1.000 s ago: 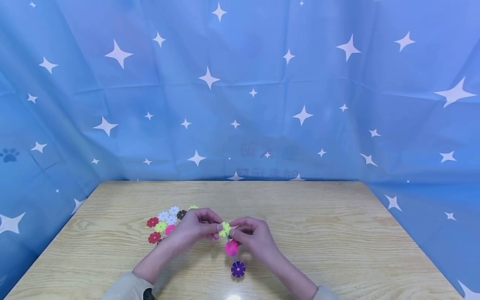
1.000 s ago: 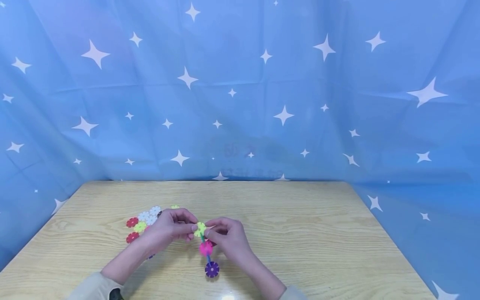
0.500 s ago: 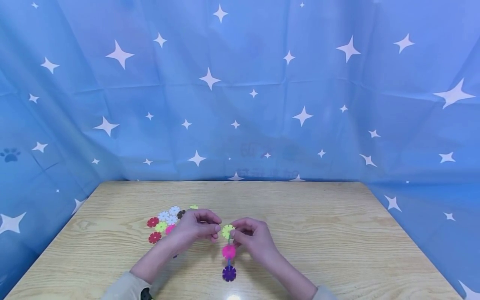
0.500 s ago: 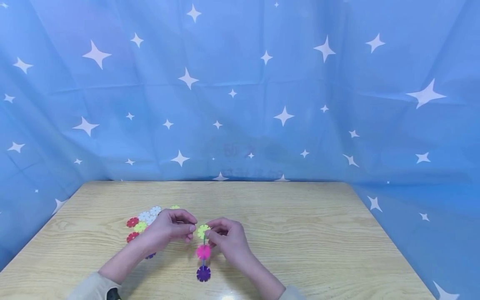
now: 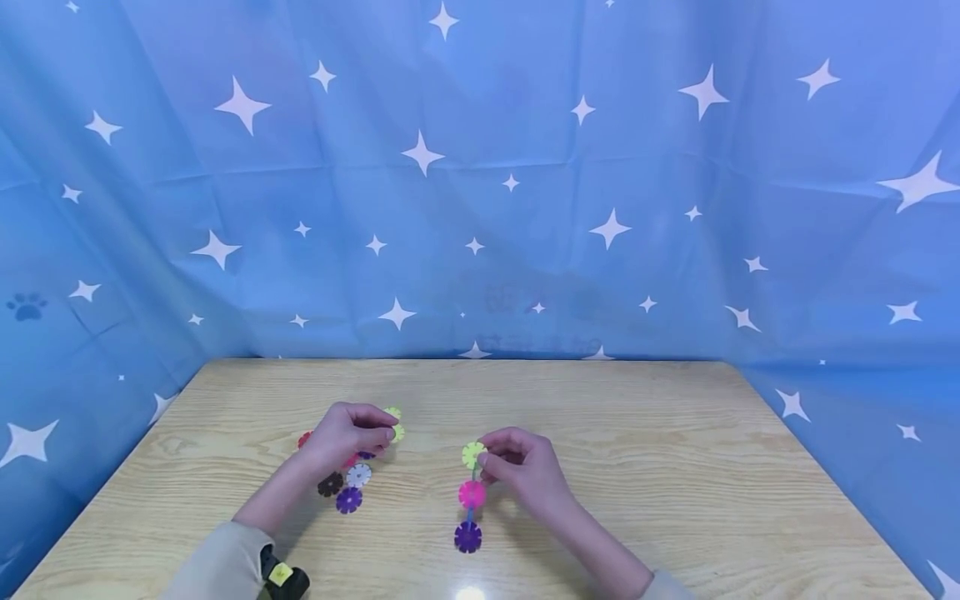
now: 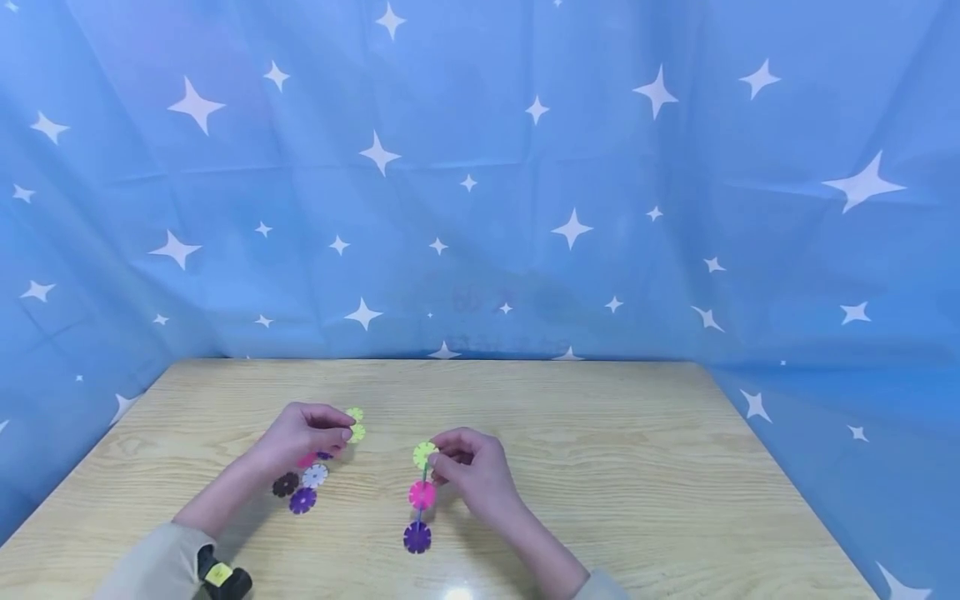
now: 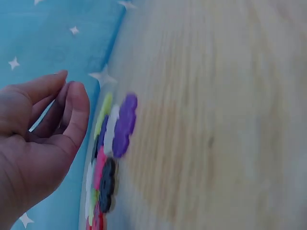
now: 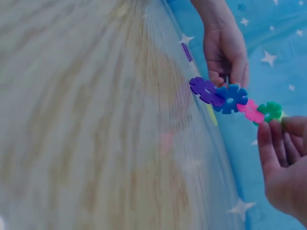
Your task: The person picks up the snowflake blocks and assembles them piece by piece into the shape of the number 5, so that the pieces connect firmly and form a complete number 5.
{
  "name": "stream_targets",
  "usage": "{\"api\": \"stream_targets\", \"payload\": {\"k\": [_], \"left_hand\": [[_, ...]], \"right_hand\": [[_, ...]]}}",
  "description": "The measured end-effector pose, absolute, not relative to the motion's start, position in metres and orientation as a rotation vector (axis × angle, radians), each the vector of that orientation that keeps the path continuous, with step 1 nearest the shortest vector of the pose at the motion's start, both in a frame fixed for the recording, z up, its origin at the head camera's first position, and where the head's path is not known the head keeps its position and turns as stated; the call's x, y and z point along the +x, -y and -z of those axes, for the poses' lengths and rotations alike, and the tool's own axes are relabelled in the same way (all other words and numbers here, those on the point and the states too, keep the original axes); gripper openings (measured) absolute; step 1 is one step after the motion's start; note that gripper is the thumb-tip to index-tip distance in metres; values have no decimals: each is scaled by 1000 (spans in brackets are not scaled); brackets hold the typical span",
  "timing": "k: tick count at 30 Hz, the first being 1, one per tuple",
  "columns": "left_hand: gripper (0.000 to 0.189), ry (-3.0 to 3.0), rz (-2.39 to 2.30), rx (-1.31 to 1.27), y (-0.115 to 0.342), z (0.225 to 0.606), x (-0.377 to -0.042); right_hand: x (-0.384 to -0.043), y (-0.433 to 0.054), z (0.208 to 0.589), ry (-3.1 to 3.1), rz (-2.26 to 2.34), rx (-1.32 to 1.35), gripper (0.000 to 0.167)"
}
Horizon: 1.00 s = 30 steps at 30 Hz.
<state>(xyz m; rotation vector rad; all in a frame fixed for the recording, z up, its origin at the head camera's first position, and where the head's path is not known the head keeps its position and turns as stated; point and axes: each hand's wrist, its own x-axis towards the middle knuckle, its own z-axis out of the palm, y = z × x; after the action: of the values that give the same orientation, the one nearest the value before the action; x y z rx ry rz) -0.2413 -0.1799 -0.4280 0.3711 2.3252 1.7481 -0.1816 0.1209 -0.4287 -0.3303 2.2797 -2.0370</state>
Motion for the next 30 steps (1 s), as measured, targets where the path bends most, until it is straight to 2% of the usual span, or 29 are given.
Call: {"api": "stream_targets", "payload": {"k": [9,19,30], "left_hand": [[18,-2661,-1485,452,179,431,-258],[22,-2756,-1334,430,171,434,-260],[23,-2673,-1313,542,169,433,-256]], "right_hand": [[-181,-122,428,-2248,2052,-326,23],[-181,-123,430,-2155,2087,-351,27],[-181,-123,431,-2170,2090,-338,26]]}}
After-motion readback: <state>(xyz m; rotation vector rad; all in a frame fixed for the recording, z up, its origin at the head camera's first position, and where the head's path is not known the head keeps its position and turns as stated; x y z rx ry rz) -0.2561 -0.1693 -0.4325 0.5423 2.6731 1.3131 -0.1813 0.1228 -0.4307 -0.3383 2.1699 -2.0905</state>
